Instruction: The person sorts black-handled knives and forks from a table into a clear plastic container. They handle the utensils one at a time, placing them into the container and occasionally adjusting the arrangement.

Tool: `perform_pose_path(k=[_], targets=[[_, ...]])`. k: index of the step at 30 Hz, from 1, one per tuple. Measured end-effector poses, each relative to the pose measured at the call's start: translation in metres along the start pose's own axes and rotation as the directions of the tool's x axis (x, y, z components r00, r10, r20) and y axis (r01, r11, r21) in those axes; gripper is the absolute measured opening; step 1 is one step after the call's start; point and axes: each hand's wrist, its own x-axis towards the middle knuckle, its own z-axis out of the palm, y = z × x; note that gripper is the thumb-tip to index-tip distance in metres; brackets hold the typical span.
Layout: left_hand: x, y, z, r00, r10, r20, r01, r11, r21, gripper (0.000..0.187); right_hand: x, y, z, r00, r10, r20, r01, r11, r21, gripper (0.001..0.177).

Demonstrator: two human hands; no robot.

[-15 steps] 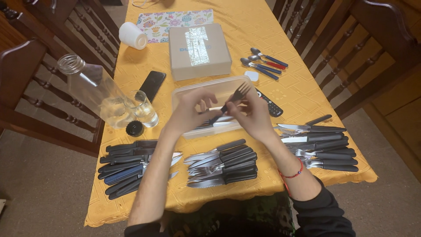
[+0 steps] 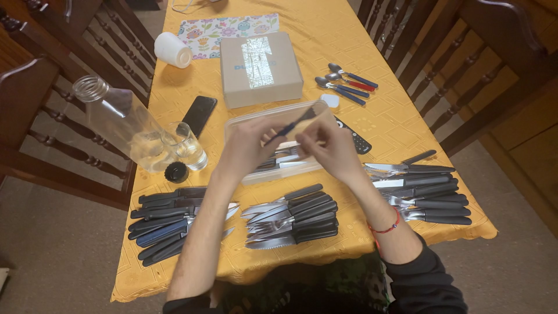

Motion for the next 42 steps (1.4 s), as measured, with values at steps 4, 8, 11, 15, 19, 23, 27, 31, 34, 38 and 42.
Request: perform_pose_path(k=[4, 8, 11, 15, 19, 23, 27, 31, 34, 38, 42], targets=[[0.007, -0.042, 0.008, 0.995, -0.094, 0.038, 0.08, 0.958, 0.274, 0.029, 0.0, -0.031, -0.004, 0.964, -0.003, 0.267, -0.008, 0.999, 0.042, 0.012], [0.009, -0.099, 0.034, 0.947, -0.263, 0.187, 0.072, 0.738, 0.671, 0.021, -0.009, -0.001, 0.014, 0.689, -0.013, 0.724, 0.297, 0.917, -0.266, 0.015], [0.014, -0.117, 0.042, 0.909, -0.337, 0.246, 0.051, 0.676, 0.735, 0.025, -0.013, 0.005, 0.025, 0.625, 0.081, 0.777, 0.343, 0.865, -0.366, 0.015], [0.019, -0.122, 0.043, 0.86, -0.406, 0.309, 0.061, 0.682, 0.729, 0.027, -0.017, 0.01, 0.034, 0.557, 0.136, 0.819, 0.389, 0.829, -0.402, 0.014], [0.017, -0.121, 0.039, 0.854, -0.417, 0.311, 0.109, 0.728, 0.677, 0.017, -0.018, 0.023, 0.038, 0.557, 0.146, 0.818, 0.388, 0.825, -0.412, 0.014], [0.01, -0.121, 0.039, 0.874, -0.397, 0.279, 0.149, 0.767, 0.624, 0.007, -0.019, 0.026, 0.042, 0.561, 0.172, 0.81, 0.388, 0.81, -0.44, 0.014], [0.006, -0.119, 0.038, 0.893, -0.37, 0.256, 0.146, 0.777, 0.612, 0.007, -0.02, 0.021, 0.041, 0.553, 0.193, 0.811, 0.397, 0.795, -0.459, 0.014], [0.001, -0.135, 0.048, 0.919, -0.329, 0.219, 0.106, 0.74, 0.664, 0.004, -0.017, 0.016, 0.04, 0.558, 0.192, 0.807, 0.406, 0.785, -0.468, 0.014], [-0.003, -0.14, 0.052, 0.925, -0.324, 0.199, 0.106, 0.722, 0.684, 0.007, -0.019, 0.019, 0.043, 0.559, 0.198, 0.805, 0.431, 0.76, -0.486, 0.014], [-0.007, -0.138, 0.05, 0.915, -0.353, 0.194, 0.146, 0.74, 0.657, 0.007, -0.017, 0.017, 0.04, 0.551, 0.22, 0.805, 0.456, 0.729, -0.511, 0.013], [-0.006, -0.121, 0.041, 0.872, -0.434, 0.224, 0.205, 0.741, 0.639, 0.014, -0.017, 0.015, 0.032, 0.559, 0.205, 0.804, 0.469, 0.721, -0.51, 0.011]])
